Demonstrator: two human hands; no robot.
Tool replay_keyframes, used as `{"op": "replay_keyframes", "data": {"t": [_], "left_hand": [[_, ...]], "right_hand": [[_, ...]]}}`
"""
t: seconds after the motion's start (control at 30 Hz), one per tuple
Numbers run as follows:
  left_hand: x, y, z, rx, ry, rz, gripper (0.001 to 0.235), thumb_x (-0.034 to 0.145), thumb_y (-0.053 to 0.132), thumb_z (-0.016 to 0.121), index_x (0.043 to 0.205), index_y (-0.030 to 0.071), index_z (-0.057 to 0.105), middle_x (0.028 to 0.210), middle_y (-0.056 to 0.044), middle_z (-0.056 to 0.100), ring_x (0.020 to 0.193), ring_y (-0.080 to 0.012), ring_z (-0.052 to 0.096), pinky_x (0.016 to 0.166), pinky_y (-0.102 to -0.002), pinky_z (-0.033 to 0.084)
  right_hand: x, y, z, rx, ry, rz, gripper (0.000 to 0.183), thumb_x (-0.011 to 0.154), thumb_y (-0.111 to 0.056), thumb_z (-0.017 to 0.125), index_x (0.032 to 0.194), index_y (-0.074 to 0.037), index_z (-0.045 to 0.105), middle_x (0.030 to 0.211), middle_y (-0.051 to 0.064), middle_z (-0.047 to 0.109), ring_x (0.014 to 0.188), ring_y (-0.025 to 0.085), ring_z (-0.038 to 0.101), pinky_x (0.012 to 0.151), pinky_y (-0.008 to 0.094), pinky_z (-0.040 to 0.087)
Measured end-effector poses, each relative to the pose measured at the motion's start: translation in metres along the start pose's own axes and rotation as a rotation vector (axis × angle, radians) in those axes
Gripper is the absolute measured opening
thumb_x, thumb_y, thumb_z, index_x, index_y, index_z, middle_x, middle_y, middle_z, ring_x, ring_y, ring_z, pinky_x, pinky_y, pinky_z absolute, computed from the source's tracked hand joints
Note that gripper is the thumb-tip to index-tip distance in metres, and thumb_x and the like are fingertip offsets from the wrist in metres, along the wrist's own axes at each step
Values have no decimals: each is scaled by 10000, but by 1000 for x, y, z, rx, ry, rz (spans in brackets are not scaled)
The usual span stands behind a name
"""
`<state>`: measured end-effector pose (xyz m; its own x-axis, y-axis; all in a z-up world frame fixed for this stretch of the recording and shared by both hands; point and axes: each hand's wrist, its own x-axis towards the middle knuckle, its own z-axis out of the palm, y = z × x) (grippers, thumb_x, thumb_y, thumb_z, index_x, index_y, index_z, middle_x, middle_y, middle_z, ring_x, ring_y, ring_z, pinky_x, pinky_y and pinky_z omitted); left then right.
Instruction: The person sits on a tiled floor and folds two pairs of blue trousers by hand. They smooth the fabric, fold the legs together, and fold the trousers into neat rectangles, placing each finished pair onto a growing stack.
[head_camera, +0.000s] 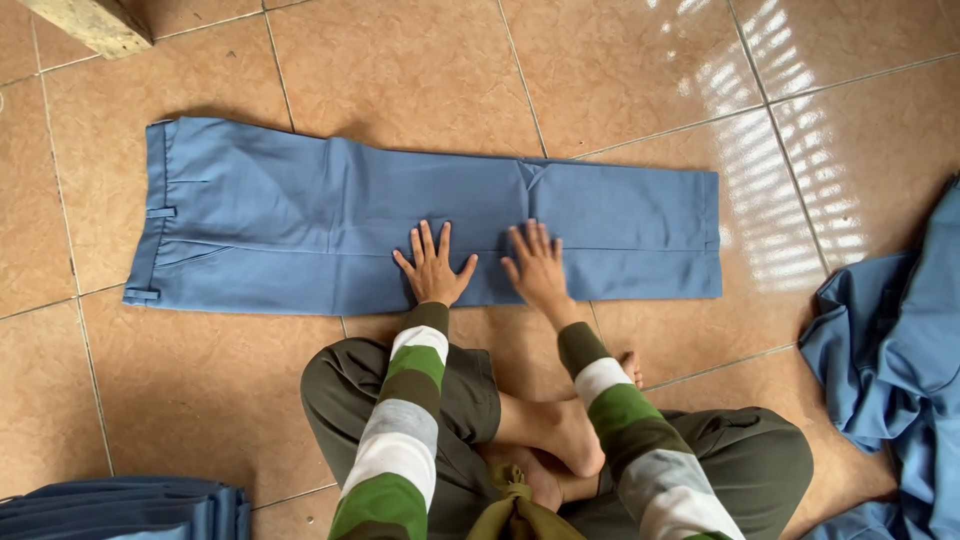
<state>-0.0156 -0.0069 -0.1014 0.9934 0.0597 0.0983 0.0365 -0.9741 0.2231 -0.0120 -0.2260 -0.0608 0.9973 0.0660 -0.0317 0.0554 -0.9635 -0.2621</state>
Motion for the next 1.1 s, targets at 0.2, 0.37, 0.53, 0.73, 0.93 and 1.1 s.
{"op": "replay_keyframes", "data": {"t": [0.2, 0.37, 0.53, 0.73, 0.93, 1.1], "left_hand": [[7, -25, -2, 59, 78, -84, 862, 863, 743, 490, 1593, 304, 358, 1666, -143, 292, 1540, -334, 236, 1138, -718, 76], [7, -23, 0, 68, 91, -85, 880, 851, 733, 492, 1602, 301, 338, 1670, -144, 275, 1541, -345, 226, 1131, -727, 84], [7, -24, 3, 72, 89, -84, 886, 851, 732, 493, 1605, 296, 332, 1673, -147, 264, 1548, -346, 204, 1138, -729, 55], [7, -23, 3, 71, 98, -86, 886, 845, 734, 487, 1600, 295, 340, 1671, -142, 268, 1550, -337, 202, 1140, -726, 57], [7, -21, 0, 66, 72, -96, 892, 844, 732, 480, 1607, 296, 323, 1678, -141, 251, 1556, -333, 184, 1145, -728, 51], [7, -22, 1, 73, 81, -90, 887, 849, 720, 483, 1608, 290, 321, 1672, -148, 262, 1552, -338, 198, 1143, -730, 64]], "right_hand": [[5, 9, 3, -74, -97, -225, 612, 1045, -574, 358, 1608, -335, 323, 1687, 71, 270, 1559, 241, 223, 1257, 527, 87], [12, 106, -15, -98, 33, 40, 606, 1053, -562, 391, 1611, -331, 348, 1670, 127, 317, 1545, 286, 272, 1222, 623, 115], [-8, 204, -45, -84, -3, 230, 703, 1050, -645, 304, 1647, -279, 255, 1696, 166, 221, 1568, 306, 178, 1203, 678, 53], [-19, 239, -51, -64, 178, 541, 677, 1052, -535, 462, 1584, -129, 357, 1517, 265, 346, 1371, 409, 347, 1090, 555, 328], [-1, 373, 58, -91, 193, 664, 651, 826, -667, 725, 1193, -137, 632, 996, 122, 681, 903, 353, 681, 721, 465, 508], [30, 337, 33, 264, 58, 631, 475, 848, -527, 756, 1050, -97, 734, 861, 171, 730, 853, 401, 725, 701, 485, 558]]}}
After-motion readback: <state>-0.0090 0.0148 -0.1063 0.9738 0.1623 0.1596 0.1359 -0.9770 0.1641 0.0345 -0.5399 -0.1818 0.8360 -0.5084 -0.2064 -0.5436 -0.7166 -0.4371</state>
